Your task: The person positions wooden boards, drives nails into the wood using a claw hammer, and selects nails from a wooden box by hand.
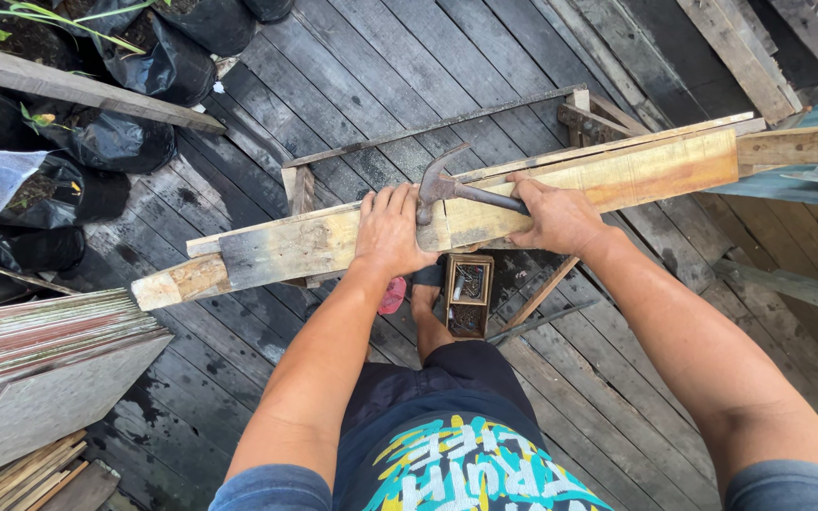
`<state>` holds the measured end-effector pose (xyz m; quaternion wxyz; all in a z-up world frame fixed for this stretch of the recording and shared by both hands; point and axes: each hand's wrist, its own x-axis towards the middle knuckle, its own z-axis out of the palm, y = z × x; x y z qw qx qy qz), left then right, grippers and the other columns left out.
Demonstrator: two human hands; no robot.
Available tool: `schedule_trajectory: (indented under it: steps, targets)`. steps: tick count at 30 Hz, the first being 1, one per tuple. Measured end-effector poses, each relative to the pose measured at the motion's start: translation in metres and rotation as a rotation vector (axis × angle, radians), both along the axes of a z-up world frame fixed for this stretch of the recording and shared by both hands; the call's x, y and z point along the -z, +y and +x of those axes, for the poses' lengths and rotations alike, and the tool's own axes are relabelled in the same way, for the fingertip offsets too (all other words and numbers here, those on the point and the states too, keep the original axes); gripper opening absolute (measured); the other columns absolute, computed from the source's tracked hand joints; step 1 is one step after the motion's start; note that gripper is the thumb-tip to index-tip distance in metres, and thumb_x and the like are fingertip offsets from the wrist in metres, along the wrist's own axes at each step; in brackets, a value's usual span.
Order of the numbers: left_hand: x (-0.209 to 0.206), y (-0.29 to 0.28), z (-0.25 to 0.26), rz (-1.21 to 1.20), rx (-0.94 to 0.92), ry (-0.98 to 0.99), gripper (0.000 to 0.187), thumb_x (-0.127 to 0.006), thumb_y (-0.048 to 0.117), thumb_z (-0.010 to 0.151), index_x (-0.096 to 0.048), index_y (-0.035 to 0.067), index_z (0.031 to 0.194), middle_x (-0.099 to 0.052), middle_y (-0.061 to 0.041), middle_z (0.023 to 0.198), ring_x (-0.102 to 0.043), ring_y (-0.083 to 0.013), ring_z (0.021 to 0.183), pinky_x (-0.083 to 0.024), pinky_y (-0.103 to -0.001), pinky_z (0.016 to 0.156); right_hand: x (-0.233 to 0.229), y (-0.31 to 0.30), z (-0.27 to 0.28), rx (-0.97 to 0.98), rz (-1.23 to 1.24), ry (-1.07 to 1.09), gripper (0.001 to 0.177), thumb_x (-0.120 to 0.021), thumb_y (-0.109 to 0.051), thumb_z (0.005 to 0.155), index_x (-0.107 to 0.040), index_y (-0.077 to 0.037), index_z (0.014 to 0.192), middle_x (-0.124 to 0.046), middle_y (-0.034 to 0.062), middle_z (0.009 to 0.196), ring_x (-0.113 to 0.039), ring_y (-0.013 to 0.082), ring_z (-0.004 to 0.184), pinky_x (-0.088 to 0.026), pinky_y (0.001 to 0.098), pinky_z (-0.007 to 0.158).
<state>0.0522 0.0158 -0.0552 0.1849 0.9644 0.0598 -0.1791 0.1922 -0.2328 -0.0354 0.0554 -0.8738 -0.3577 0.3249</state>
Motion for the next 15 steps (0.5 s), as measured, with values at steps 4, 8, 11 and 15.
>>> schedule_trajectory:
  steps: [4, 8, 11, 15]
  targets:
    - [0.001, 0.001, 0.000, -0.017, -0.008, -0.025, 0.112, -0.087, 0.053, 0.055, -0.046, -0.001, 0.144, -0.048, -0.015, 0.148, -0.040, -0.0304, 0.139, -0.024, -0.048, 0.119, -0.002, 0.000, 0.000, -0.003, 0.031, -0.006, 0.066, -0.084, -0.042, 0.071, -0.055, -0.012, 0.123, -0.054, 0.0044, 0.151, -0.067, 0.0345, 0.109, -0.054, 0.0468, 0.089]
    - [0.003, -0.001, -0.001, -0.016, -0.014, -0.041, 0.111, -0.089, 0.052, 0.054, -0.047, -0.001, 0.142, -0.049, -0.014, 0.147, -0.040, -0.0306, 0.137, -0.024, -0.048, 0.118, -0.008, 0.003, 0.000, 0.008, 0.016, 0.010, 0.065, -0.083, -0.042, 0.072, -0.054, -0.013, 0.123, -0.051, 0.0028, 0.153, -0.067, 0.0347, 0.110, -0.054, 0.0473, 0.089]
    - [0.004, -0.001, -0.001, -0.025, -0.036, -0.101, 0.113, -0.091, 0.051, 0.051, -0.047, -0.001, 0.142, -0.048, -0.015, 0.145, -0.038, -0.0316, 0.139, -0.022, -0.050, 0.118, -0.010, 0.007, -0.001, 0.044, -0.038, 0.029, 0.067, -0.082, -0.043, 0.072, -0.053, -0.013, 0.125, -0.046, 0.0029, 0.157, -0.068, 0.0344, 0.107, -0.054, 0.0477, 0.086]
    - [0.003, 0.000, -0.006, -0.062, -0.025, -0.109, 0.114, -0.091, 0.049, 0.051, -0.046, 0.001, 0.144, -0.047, -0.014, 0.146, -0.038, -0.0318, 0.139, -0.022, -0.050, 0.118, -0.004, -0.007, -0.021, 0.157, 0.118, -0.057, 0.052, -0.081, -0.046, 0.078, -0.060, -0.010, 0.110, -0.034, 0.0150, 0.165, -0.068, 0.0378, 0.102, -0.054, 0.0478, 0.084]
